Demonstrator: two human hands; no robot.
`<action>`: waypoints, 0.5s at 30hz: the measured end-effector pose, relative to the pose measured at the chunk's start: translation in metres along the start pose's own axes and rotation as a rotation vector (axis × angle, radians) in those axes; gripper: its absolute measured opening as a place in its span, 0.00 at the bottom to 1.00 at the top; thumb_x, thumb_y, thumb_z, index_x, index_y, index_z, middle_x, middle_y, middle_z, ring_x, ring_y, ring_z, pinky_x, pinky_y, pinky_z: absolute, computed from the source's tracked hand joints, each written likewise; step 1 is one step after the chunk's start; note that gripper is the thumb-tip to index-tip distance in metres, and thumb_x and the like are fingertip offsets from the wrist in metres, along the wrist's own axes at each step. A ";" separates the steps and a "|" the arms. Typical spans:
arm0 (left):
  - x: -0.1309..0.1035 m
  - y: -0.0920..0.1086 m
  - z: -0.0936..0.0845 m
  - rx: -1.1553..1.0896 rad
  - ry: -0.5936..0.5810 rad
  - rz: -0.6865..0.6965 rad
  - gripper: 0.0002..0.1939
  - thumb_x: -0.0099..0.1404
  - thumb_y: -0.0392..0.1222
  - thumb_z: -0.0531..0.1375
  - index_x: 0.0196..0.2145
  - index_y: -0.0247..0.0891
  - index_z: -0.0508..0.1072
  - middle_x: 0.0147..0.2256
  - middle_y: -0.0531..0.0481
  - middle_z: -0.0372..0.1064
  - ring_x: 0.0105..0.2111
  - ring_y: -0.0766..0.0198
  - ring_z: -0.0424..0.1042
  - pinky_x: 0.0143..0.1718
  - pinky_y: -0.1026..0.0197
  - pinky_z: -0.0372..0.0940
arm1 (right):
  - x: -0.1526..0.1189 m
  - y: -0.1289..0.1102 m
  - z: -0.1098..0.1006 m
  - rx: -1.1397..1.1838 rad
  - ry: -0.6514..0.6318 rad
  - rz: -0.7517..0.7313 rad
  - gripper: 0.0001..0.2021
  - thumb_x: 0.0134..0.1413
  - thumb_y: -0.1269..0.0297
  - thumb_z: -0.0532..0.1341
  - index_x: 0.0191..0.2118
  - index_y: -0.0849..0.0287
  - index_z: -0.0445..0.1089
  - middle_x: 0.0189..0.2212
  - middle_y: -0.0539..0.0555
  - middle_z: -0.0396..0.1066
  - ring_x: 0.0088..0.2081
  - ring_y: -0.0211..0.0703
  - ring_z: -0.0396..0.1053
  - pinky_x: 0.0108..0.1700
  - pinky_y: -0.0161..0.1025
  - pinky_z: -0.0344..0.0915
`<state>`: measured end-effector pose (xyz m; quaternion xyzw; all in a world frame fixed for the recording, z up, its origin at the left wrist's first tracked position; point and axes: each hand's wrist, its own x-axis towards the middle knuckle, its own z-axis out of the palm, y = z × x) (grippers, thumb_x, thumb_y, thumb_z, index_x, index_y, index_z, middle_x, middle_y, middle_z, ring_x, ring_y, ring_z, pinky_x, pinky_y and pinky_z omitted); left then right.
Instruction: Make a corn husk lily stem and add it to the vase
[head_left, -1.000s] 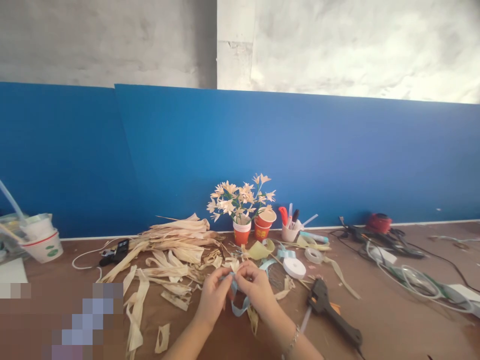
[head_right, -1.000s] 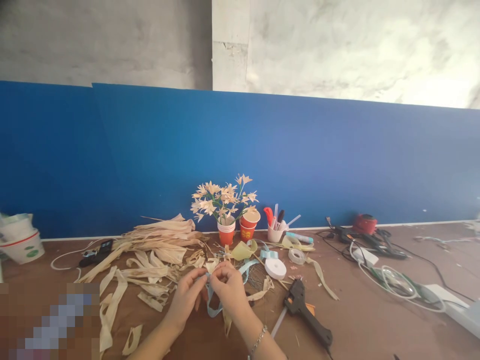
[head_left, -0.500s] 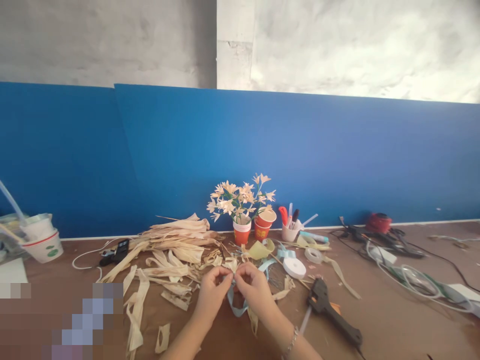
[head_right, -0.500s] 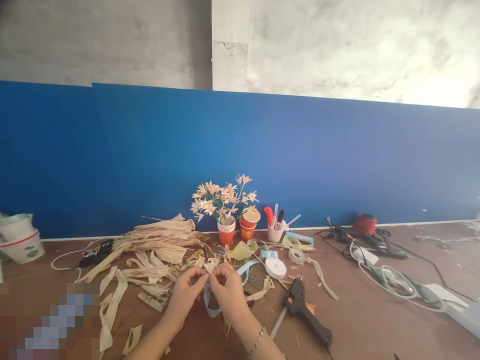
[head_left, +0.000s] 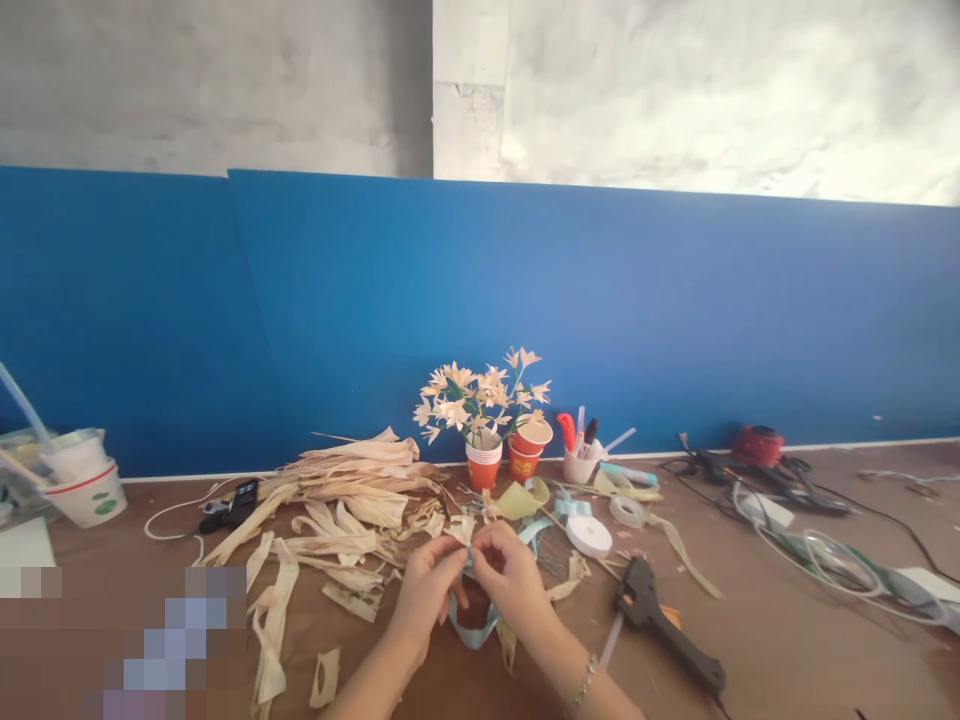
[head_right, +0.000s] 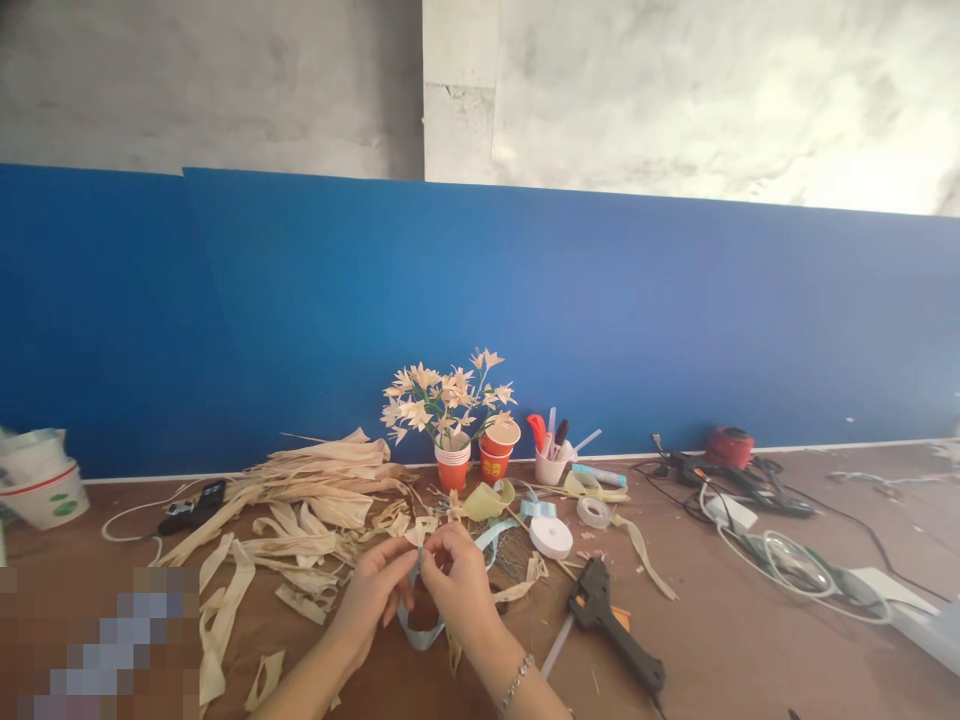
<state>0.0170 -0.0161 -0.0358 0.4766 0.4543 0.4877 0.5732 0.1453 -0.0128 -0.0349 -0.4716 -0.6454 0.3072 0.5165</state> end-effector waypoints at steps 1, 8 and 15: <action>0.000 0.000 0.000 -0.005 -0.018 0.012 0.14 0.53 0.49 0.59 0.29 0.34 0.71 0.14 0.57 0.61 0.12 0.73 0.57 0.12 0.71 0.46 | 0.000 0.000 0.000 0.006 -0.007 0.005 0.07 0.48 0.67 0.57 0.22 0.59 0.65 0.26 0.51 0.64 0.29 0.41 0.63 0.31 0.35 0.59; 0.006 -0.005 -0.002 -0.028 0.054 0.095 0.13 0.54 0.48 0.60 0.25 0.33 0.69 0.15 0.56 0.63 0.15 0.71 0.59 0.17 0.69 0.53 | 0.004 0.006 0.003 0.198 -0.056 0.175 0.11 0.45 0.57 0.61 0.23 0.60 0.70 0.26 0.53 0.67 0.28 0.41 0.65 0.28 0.35 0.59; 0.008 -0.007 -0.004 -0.066 0.043 0.104 0.12 0.54 0.47 0.60 0.24 0.34 0.68 0.16 0.55 0.63 0.17 0.71 0.59 0.19 0.69 0.55 | 0.004 0.006 -0.002 0.359 -0.192 0.464 0.18 0.36 0.51 0.66 0.23 0.63 0.67 0.15 0.47 0.64 0.16 0.30 0.53 0.19 0.30 0.45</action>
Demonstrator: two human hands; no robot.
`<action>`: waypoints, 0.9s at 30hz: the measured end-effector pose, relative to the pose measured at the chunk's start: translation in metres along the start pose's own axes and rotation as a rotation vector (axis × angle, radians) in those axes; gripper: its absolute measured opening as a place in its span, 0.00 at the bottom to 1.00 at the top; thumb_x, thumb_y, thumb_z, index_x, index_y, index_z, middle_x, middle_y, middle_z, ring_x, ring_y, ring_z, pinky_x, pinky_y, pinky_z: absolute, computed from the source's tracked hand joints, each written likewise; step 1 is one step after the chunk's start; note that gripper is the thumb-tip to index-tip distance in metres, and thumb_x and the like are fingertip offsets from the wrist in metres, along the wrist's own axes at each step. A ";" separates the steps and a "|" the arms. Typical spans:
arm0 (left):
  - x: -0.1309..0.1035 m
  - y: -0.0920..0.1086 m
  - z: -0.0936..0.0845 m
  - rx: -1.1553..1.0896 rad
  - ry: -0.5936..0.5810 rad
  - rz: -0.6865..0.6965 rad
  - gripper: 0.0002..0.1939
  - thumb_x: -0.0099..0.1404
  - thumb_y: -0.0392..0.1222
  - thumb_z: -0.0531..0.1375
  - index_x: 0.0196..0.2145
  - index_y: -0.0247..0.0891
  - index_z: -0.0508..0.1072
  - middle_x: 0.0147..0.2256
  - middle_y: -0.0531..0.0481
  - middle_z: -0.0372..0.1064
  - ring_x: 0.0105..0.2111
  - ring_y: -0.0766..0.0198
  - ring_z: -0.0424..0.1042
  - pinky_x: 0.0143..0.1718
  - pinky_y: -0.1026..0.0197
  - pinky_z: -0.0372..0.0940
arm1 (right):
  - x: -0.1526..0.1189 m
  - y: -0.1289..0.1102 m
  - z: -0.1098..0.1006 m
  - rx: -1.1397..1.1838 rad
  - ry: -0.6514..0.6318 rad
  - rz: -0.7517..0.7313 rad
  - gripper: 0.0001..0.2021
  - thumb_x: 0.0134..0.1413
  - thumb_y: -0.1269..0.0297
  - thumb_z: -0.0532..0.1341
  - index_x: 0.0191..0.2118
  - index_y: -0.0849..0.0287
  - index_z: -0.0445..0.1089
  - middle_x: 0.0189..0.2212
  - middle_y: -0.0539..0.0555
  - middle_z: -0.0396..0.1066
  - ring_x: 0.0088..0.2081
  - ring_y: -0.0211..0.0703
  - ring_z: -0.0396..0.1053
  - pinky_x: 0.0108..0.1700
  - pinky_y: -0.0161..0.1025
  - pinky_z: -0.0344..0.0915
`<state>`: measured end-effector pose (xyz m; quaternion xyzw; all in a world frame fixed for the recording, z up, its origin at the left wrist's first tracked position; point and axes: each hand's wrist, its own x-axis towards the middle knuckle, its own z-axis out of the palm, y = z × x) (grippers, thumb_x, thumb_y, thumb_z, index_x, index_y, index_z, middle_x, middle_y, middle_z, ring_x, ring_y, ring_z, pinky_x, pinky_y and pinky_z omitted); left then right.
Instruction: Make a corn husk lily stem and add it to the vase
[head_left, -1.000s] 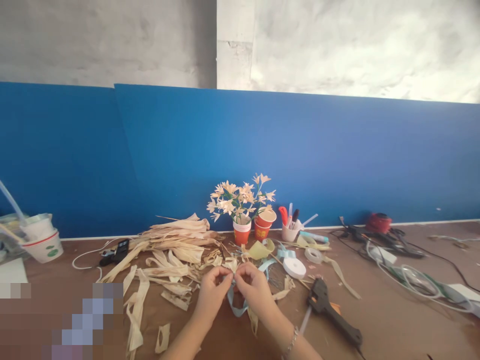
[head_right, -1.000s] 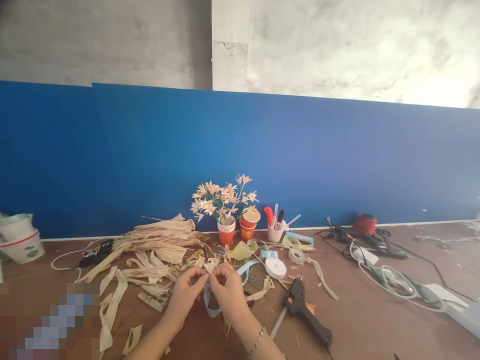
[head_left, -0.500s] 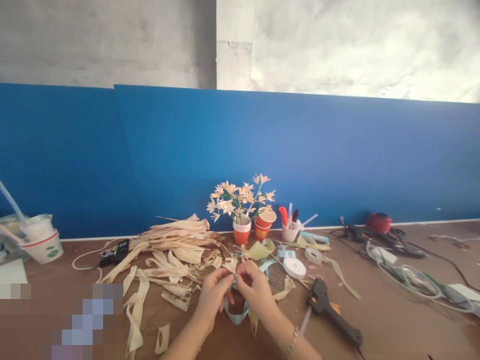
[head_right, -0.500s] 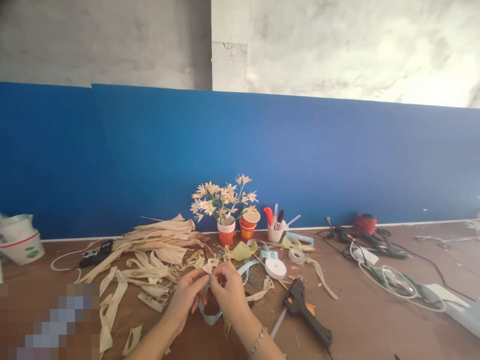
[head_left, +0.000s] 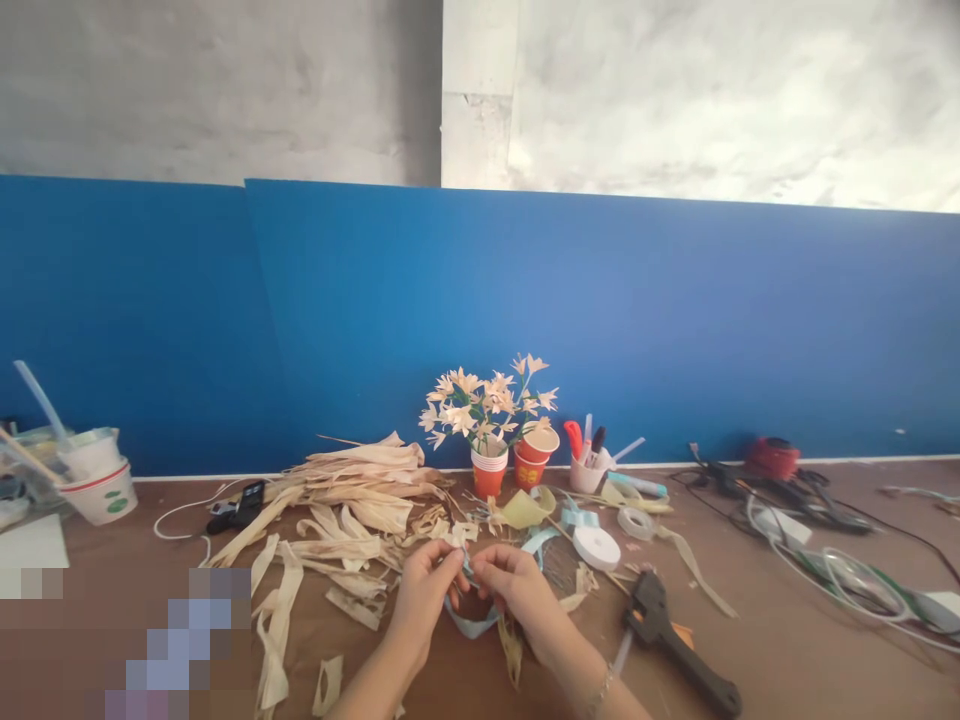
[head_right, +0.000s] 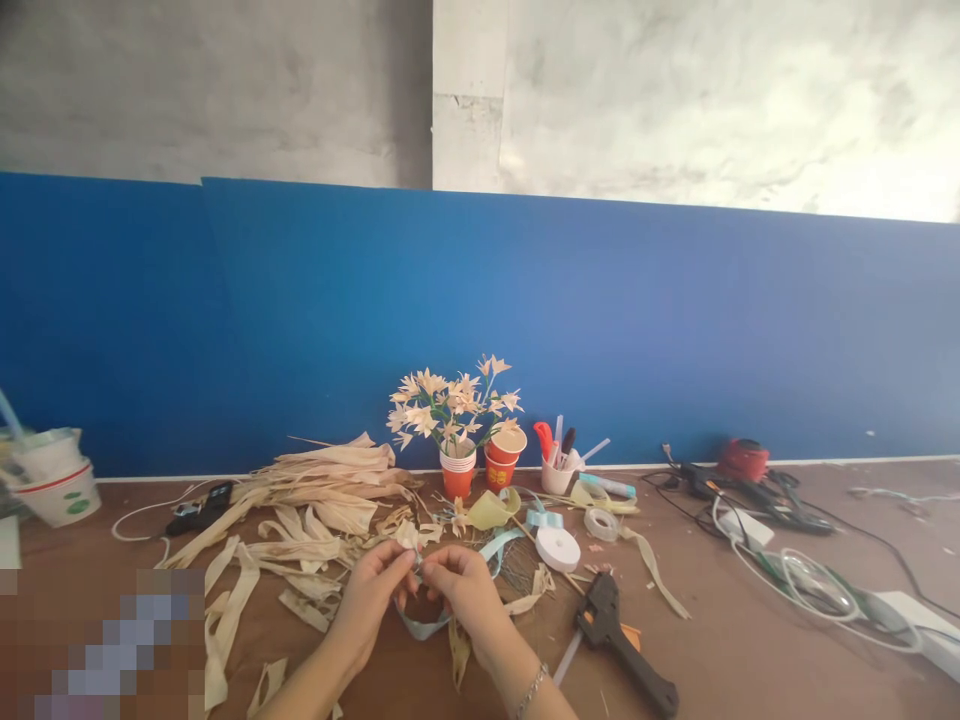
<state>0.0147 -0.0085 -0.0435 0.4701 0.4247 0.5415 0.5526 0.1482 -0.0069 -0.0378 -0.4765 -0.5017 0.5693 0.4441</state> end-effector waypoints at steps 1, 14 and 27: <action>0.000 0.000 0.000 -0.005 -0.002 -0.002 0.12 0.54 0.47 0.60 0.24 0.34 0.68 0.16 0.56 0.63 0.17 0.71 0.59 0.19 0.69 0.54 | -0.001 0.000 0.000 0.025 -0.016 0.003 0.18 0.37 0.51 0.66 0.23 0.63 0.67 0.15 0.47 0.64 0.16 0.29 0.54 0.19 0.30 0.45; 0.001 0.000 0.000 -0.053 0.027 -0.113 0.17 0.50 0.53 0.63 0.23 0.38 0.63 0.10 0.63 0.52 0.11 0.76 0.44 0.14 0.71 0.37 | -0.004 -0.002 0.002 0.162 -0.074 0.021 0.16 0.36 0.54 0.67 0.25 0.62 0.67 0.16 0.47 0.65 0.17 0.30 0.55 0.20 0.30 0.45; -0.006 0.009 0.006 -0.067 0.065 -0.103 0.16 0.50 0.50 0.63 0.22 0.37 0.62 0.11 0.65 0.46 0.13 0.77 0.40 0.15 0.71 0.35 | -0.003 -0.003 0.008 0.059 0.021 -0.052 0.11 0.34 0.59 0.65 0.21 0.62 0.67 0.15 0.47 0.62 0.18 0.31 0.54 0.22 0.30 0.48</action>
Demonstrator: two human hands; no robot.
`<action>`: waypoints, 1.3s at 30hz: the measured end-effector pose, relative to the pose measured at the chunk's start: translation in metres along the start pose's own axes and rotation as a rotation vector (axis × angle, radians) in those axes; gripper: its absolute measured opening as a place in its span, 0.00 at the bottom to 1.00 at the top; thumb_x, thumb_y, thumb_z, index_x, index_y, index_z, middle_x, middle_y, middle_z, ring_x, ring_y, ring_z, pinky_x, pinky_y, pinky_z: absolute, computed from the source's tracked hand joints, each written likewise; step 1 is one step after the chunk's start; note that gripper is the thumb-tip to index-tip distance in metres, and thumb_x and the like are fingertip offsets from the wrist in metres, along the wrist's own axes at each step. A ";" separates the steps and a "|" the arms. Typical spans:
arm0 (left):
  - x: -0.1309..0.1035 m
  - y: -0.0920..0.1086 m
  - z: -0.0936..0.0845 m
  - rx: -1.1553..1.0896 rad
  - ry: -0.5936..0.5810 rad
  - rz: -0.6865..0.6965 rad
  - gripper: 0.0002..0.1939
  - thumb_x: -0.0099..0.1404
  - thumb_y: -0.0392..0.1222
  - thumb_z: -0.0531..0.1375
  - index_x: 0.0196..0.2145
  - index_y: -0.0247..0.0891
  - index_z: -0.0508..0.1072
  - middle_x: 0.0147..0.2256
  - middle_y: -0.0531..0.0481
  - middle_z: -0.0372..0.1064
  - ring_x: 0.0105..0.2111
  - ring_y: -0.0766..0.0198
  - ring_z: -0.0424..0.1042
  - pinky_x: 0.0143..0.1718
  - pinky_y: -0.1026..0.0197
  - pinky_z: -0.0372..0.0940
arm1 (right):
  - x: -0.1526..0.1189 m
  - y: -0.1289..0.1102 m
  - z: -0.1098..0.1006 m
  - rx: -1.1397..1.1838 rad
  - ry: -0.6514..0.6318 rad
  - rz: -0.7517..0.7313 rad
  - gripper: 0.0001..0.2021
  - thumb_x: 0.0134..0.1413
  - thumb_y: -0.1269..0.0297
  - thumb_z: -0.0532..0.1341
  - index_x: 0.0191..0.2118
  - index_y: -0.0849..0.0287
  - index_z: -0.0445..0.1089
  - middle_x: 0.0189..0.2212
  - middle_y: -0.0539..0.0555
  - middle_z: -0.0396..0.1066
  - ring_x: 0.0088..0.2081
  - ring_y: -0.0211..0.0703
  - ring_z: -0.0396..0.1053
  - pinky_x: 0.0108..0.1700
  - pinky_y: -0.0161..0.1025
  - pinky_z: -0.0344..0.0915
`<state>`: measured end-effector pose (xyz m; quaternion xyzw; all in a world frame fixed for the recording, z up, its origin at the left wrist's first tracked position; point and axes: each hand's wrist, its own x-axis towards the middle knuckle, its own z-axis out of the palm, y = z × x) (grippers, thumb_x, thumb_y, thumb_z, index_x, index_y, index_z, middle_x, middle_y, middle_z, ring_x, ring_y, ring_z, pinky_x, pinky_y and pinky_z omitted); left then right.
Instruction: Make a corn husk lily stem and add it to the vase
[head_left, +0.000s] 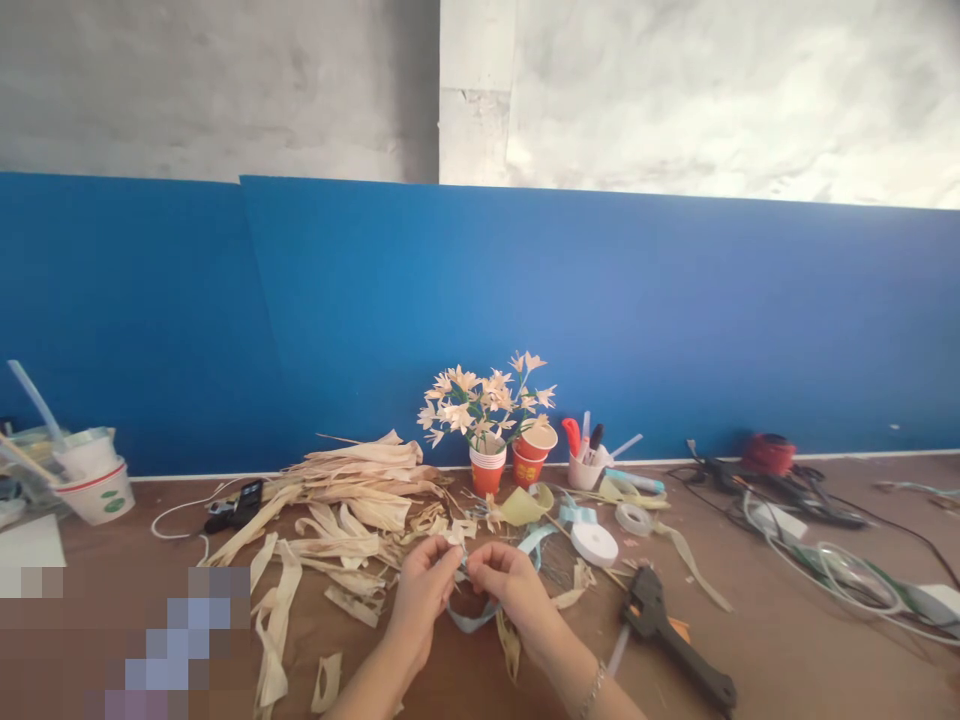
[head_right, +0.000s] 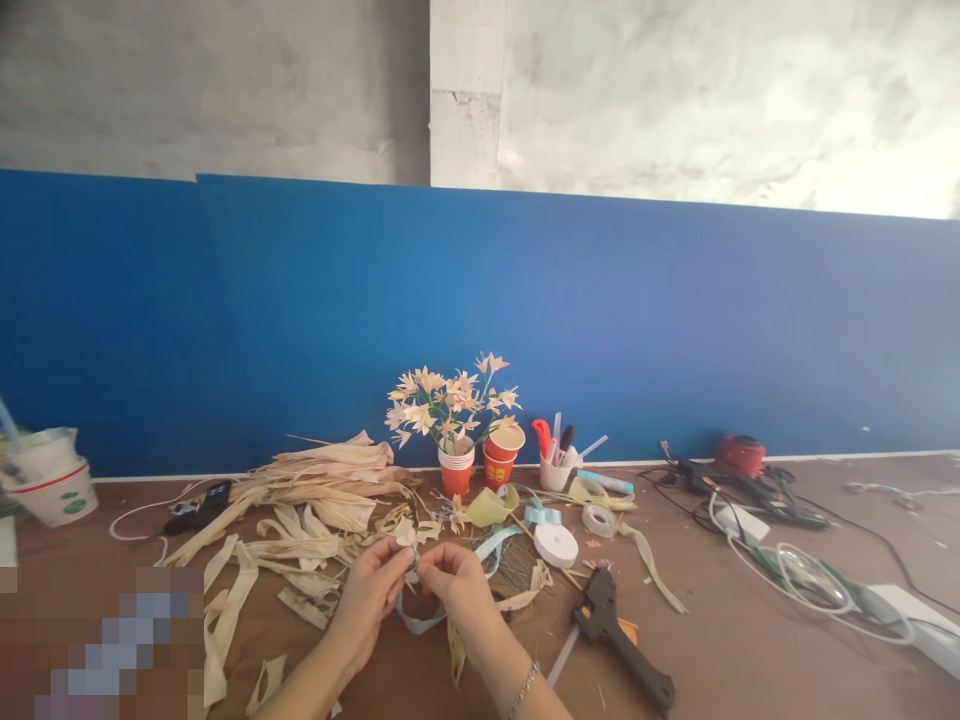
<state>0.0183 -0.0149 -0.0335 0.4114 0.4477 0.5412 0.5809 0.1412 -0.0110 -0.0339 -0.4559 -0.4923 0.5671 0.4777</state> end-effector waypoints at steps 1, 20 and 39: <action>0.000 0.001 0.000 0.006 -0.007 -0.001 0.16 0.50 0.50 0.63 0.22 0.37 0.62 0.11 0.65 0.46 0.13 0.77 0.40 0.15 0.70 0.35 | 0.000 0.000 0.000 0.002 0.002 -0.002 0.11 0.34 0.58 0.65 0.21 0.62 0.67 0.15 0.47 0.62 0.18 0.31 0.55 0.22 0.31 0.49; 0.004 -0.001 -0.002 0.008 -0.073 -0.065 0.16 0.49 0.51 0.62 0.23 0.38 0.61 0.10 0.65 0.49 0.10 0.79 0.38 0.12 0.71 0.32 | 0.000 0.004 -0.001 0.098 -0.067 0.054 0.16 0.35 0.56 0.66 0.25 0.62 0.63 0.20 0.49 0.70 0.17 0.32 0.66 0.18 0.27 0.56; 0.002 -0.002 0.001 0.021 -0.019 -0.035 0.17 0.48 0.52 0.63 0.24 0.38 0.62 0.10 0.65 0.51 0.08 0.79 0.42 0.12 0.72 0.35 | 0.006 0.016 0.002 -0.071 0.030 -0.029 0.21 0.39 0.45 0.63 0.27 0.61 0.64 0.17 0.46 0.66 0.13 0.33 0.63 0.13 0.27 0.53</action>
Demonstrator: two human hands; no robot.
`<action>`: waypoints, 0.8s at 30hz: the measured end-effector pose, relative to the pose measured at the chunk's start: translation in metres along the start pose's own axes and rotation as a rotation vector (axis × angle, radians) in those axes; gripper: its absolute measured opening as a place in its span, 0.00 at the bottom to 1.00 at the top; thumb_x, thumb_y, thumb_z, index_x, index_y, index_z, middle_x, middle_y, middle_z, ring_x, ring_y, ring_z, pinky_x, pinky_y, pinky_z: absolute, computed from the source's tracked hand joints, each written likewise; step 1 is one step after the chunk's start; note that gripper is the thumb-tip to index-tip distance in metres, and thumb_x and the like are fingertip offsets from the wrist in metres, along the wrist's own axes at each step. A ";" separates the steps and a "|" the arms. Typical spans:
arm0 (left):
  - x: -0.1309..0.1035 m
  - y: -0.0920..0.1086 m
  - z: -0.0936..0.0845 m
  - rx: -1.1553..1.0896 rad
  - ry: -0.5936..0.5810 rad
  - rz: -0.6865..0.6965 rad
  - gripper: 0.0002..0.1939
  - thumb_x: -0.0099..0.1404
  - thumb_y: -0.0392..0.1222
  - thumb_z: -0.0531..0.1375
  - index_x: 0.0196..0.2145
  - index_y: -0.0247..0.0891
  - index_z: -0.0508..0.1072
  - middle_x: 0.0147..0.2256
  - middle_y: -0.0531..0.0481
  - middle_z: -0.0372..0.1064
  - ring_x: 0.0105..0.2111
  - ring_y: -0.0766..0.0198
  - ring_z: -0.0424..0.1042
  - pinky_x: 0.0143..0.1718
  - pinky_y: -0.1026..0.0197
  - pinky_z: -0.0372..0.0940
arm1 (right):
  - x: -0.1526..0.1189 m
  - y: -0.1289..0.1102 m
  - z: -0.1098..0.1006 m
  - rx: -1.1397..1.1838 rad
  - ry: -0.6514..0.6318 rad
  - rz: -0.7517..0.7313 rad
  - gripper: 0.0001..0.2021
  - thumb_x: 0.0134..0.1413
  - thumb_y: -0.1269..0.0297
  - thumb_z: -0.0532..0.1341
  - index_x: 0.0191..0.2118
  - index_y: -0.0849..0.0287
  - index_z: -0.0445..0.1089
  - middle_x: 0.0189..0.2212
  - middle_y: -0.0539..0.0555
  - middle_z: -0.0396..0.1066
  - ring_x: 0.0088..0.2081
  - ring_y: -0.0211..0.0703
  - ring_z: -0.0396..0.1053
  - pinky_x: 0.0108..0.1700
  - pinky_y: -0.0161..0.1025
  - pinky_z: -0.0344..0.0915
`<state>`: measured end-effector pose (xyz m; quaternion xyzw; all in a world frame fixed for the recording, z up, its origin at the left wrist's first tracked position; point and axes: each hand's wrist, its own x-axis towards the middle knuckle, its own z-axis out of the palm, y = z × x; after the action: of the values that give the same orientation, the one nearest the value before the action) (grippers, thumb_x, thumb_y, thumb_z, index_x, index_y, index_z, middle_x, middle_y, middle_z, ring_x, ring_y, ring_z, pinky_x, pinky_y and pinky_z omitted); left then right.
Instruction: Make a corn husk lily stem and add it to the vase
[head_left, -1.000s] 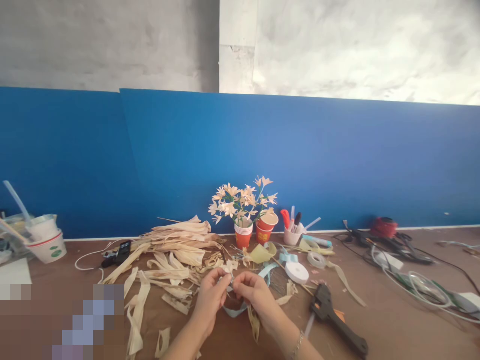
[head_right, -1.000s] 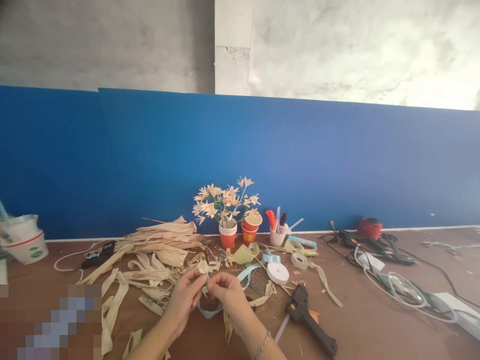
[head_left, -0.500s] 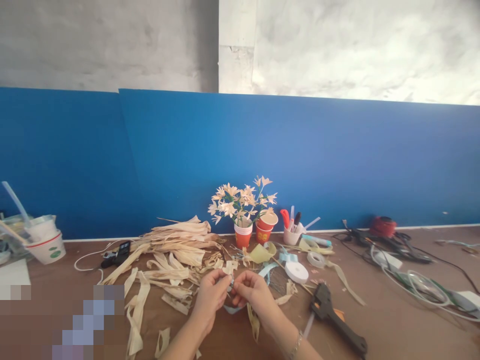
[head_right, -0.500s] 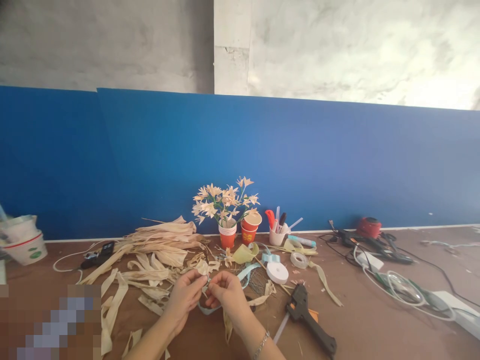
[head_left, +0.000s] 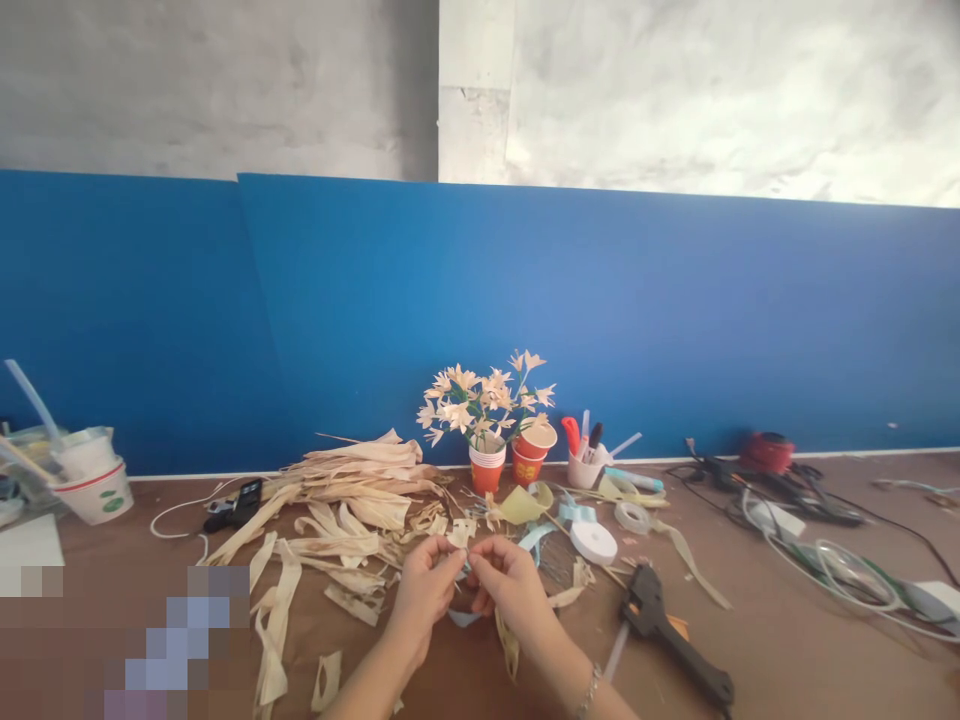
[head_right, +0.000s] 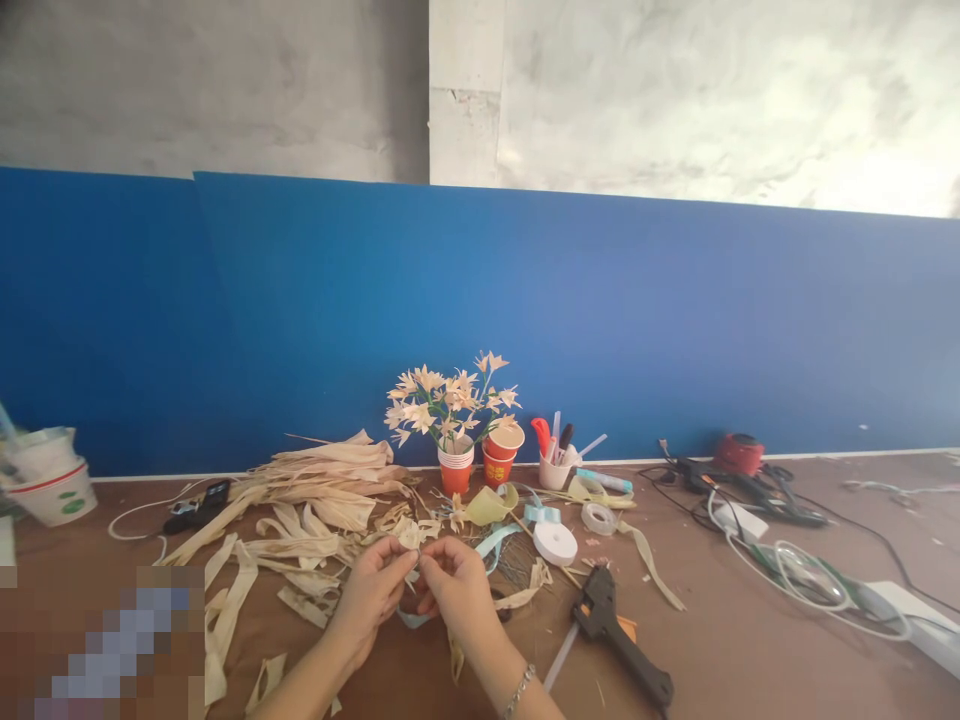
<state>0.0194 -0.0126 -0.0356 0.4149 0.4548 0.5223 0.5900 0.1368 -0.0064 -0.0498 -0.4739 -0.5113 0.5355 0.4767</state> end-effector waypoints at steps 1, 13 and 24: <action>0.000 -0.001 0.000 0.006 0.010 0.014 0.17 0.48 0.51 0.63 0.24 0.37 0.63 0.12 0.64 0.55 0.08 0.79 0.43 0.12 0.72 0.36 | 0.000 0.000 0.000 -0.015 0.013 -0.017 0.20 0.40 0.46 0.63 0.27 0.61 0.64 0.17 0.46 0.65 0.13 0.32 0.62 0.13 0.28 0.53; 0.008 -0.003 -0.010 -0.072 0.198 0.048 0.24 0.48 0.36 0.62 0.44 0.36 0.67 0.47 0.40 0.68 0.12 0.79 0.59 0.14 0.69 0.51 | 0.001 -0.004 -0.006 0.000 0.030 -0.009 0.19 0.39 0.48 0.62 0.25 0.61 0.64 0.16 0.47 0.67 0.11 0.30 0.59 0.13 0.28 0.50; 0.004 0.010 -0.015 -0.065 -0.196 -0.129 0.11 0.45 0.39 0.64 0.29 0.32 0.74 0.19 0.55 0.64 0.16 0.75 0.58 0.14 0.71 0.46 | -0.003 -0.006 -0.004 0.047 -0.087 0.067 0.19 0.38 0.48 0.63 0.25 0.61 0.64 0.16 0.46 0.67 0.11 0.28 0.57 0.12 0.27 0.48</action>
<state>0.0030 -0.0078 -0.0302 0.4147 0.4037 0.4546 0.6771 0.1408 -0.0089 -0.0438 -0.4557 -0.5028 0.5832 0.4467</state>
